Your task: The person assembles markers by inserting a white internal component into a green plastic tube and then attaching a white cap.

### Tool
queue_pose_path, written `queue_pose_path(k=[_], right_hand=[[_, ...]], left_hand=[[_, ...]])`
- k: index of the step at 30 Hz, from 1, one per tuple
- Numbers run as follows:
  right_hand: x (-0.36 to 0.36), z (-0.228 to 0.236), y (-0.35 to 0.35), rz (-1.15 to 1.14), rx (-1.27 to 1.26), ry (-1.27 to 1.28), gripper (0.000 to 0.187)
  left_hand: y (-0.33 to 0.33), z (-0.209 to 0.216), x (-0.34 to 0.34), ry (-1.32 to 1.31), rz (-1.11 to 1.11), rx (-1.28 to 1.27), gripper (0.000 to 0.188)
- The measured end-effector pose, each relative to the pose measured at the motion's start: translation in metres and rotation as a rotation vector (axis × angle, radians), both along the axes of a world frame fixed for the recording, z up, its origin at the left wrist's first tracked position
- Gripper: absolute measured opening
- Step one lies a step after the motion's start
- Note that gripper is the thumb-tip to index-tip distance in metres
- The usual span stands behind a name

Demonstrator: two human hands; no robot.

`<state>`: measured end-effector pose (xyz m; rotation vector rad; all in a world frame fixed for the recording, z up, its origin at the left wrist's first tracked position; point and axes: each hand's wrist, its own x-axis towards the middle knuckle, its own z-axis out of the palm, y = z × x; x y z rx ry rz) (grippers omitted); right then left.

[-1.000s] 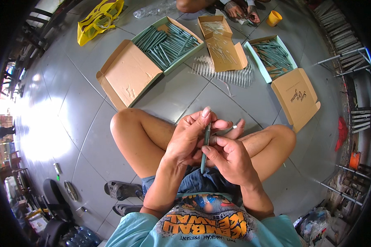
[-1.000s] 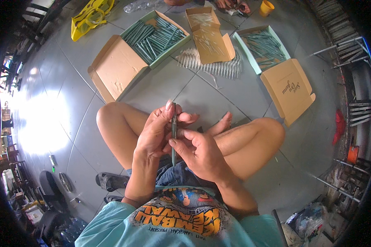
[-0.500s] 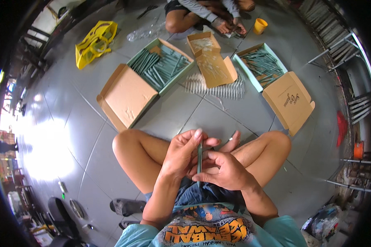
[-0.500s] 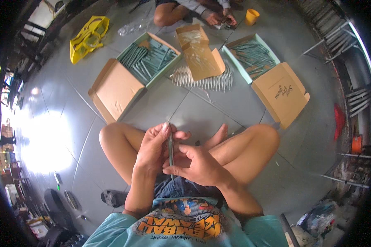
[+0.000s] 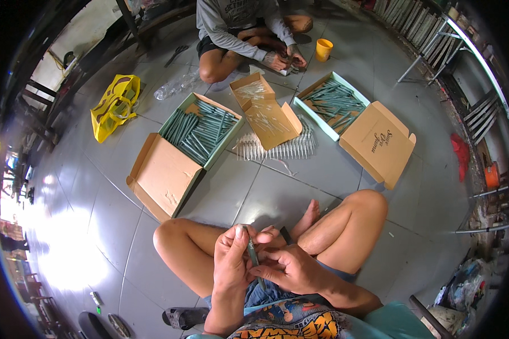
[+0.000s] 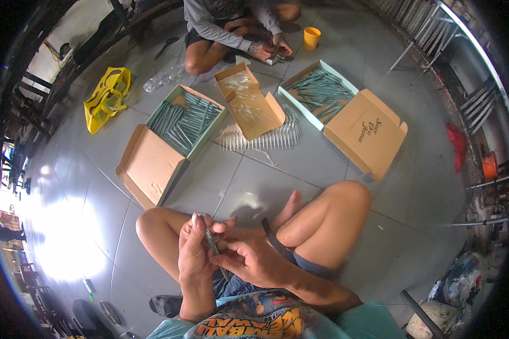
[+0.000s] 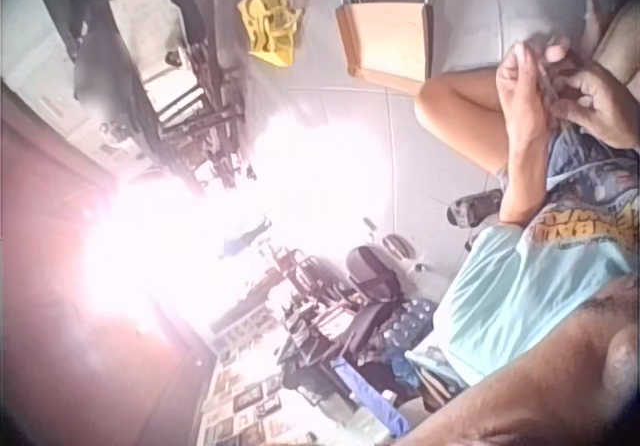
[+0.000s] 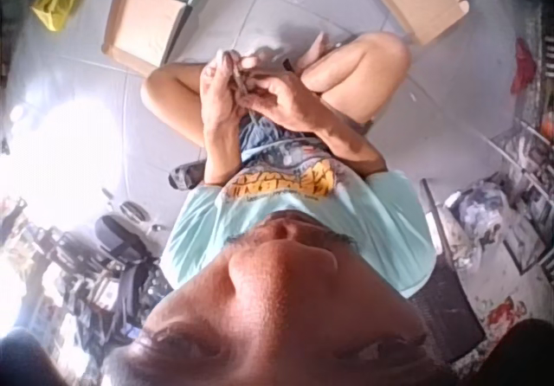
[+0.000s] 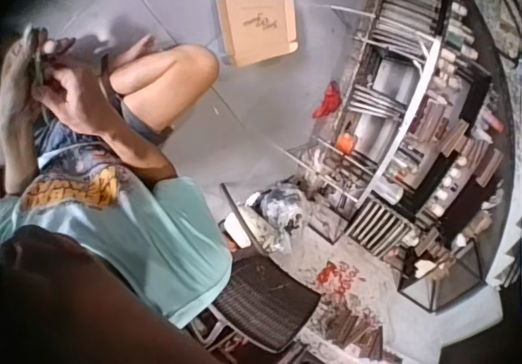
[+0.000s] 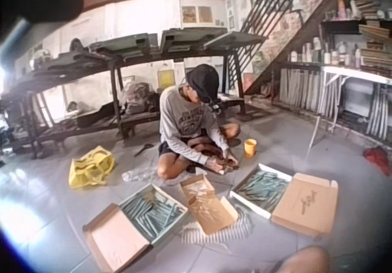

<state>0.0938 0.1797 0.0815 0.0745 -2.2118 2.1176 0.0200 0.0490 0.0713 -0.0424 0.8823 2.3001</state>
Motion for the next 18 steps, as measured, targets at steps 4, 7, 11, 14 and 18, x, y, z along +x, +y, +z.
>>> queue_pose_path(k=[4, 7, 11, 14, 18], right_hand=[[0.002, 0.000, 0.001, 0.069, -0.017, 0.028, 0.018], [0.003, -0.002, 0.002, 0.173, -0.049, -0.062, 0.023], [0.007, 0.001, 0.000, 0.222, -0.215, -0.134, 0.027], [0.011, -0.012, -0.001, 0.239, -0.219, -0.164, 0.030], [0.012, -0.006, 0.008, 0.240, -0.216, -0.248, 0.029]], left_hand=[[-0.004, -0.002, 0.000, 0.037, -0.010, 0.007, 0.026], [-0.007, 0.001, 0.001, 0.044, 0.025, -0.001, 0.026], [-0.009, -0.001, 0.000, 0.020, 0.007, 0.040, 0.025], [-0.007, -0.006, -0.001, -0.040, -0.044, 0.102, 0.025], [0.003, 0.000, 0.000, -0.096, -0.051, 0.046, 0.025]])
